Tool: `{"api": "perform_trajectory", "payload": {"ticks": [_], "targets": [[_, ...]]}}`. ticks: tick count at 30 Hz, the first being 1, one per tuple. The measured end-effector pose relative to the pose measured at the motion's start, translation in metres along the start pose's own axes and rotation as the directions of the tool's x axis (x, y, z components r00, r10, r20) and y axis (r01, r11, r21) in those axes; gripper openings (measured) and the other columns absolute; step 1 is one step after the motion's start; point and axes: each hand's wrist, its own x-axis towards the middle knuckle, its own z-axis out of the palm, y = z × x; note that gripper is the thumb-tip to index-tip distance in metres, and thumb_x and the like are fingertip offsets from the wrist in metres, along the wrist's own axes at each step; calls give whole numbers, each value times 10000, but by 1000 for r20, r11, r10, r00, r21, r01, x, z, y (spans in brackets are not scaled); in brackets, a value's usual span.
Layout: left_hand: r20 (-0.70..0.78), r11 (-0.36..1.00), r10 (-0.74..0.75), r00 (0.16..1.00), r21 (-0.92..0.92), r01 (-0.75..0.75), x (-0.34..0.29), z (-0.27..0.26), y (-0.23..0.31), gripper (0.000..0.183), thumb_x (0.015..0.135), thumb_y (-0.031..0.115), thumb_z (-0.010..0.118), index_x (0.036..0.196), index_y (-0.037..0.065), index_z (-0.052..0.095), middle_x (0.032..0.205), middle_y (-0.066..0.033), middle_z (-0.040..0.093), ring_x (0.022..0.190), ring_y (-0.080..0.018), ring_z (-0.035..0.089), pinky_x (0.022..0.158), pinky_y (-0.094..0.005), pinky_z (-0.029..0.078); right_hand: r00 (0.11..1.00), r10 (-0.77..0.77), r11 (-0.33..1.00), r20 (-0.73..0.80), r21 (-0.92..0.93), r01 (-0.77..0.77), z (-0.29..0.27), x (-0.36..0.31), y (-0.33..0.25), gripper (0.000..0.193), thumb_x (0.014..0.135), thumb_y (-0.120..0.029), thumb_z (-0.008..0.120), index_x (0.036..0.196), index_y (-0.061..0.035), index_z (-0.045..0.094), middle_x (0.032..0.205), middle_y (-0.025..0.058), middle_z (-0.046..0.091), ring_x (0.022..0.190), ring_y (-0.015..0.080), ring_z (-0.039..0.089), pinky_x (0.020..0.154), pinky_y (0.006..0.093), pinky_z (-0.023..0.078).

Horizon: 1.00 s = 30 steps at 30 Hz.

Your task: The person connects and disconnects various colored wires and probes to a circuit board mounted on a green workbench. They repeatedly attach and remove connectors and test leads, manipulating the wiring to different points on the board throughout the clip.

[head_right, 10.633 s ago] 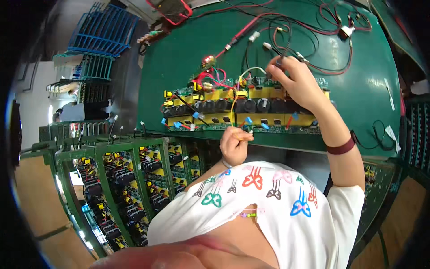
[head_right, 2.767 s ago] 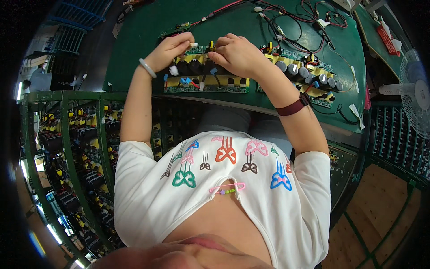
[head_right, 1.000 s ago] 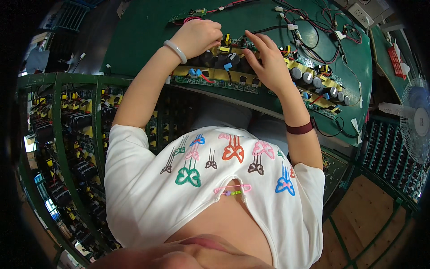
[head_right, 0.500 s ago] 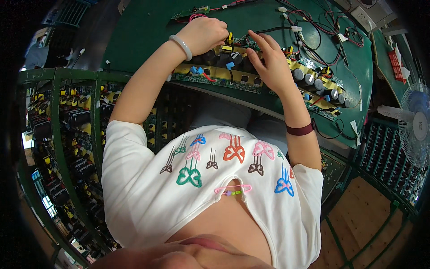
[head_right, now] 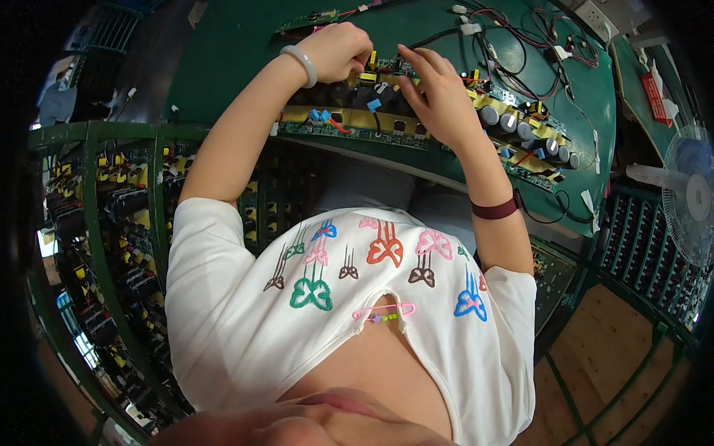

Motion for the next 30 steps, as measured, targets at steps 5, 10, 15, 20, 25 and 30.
{"api": "perform_trajectory", "payload": {"ticks": [5,10,15,20,25,30], "targets": [[94,993,-115,989,-28,118,-3,-22,14,221,840,258,740,843,37,733,839,-138,709,837,-302,692,759,-428,544,998,-63,995,-32,-76,61,0,3,2,473,915,-185,660,1353,-47,545,1255,167,585,1092,366,575,932,426,494],[-553,999,43,832,0,-52,10,1,27,341,900,371,668,1086,89,711,1088,-107,674,1054,-300,625,957,-407,492,995,-102,987,14,-122,103,-3,2,0,476,909,-239,671,1322,-34,554,1271,139,567,1045,369,576,888,445,506],[-385,987,-155,910,-108,122,29,1,46,281,943,309,620,1071,77,714,1026,-103,680,1004,-309,611,933,-437,481,990,-97,991,106,-79,106,-25,-1,-2,403,888,-217,683,1245,-57,588,1287,117,568,1074,363,590,897,448,519],[-394,916,-149,907,-402,-24,41,9,24,248,999,240,557,1091,31,656,984,-96,698,923,-246,653,882,-365,502,982,184,966,-47,-175,-190,-74,16,23,200,904,-152,617,1085,-71,639,1075,123,662,981,351,643,814,448,536],[-231,487,-215,949,-867,-100,54,19,32,233,1056,200,475,1200,28,541,1037,-94,702,937,-171,669,886,-320,506,952,300,909,-55,-285,-303,-78,26,77,284,850,-114,657,1098,-13,561,974,198,674,980,387,640,814,489,519],[-191,365,-194,962,-924,-110,60,30,27,232,1072,227,451,1170,40,546,1001,-88,690,909,-149,659,848,-298,523,959,280,960,31,5,-281,-63,30,88,461,803,-13,668,1235,-8,506,934,196,695,915,380,670,781,440,533]]}}
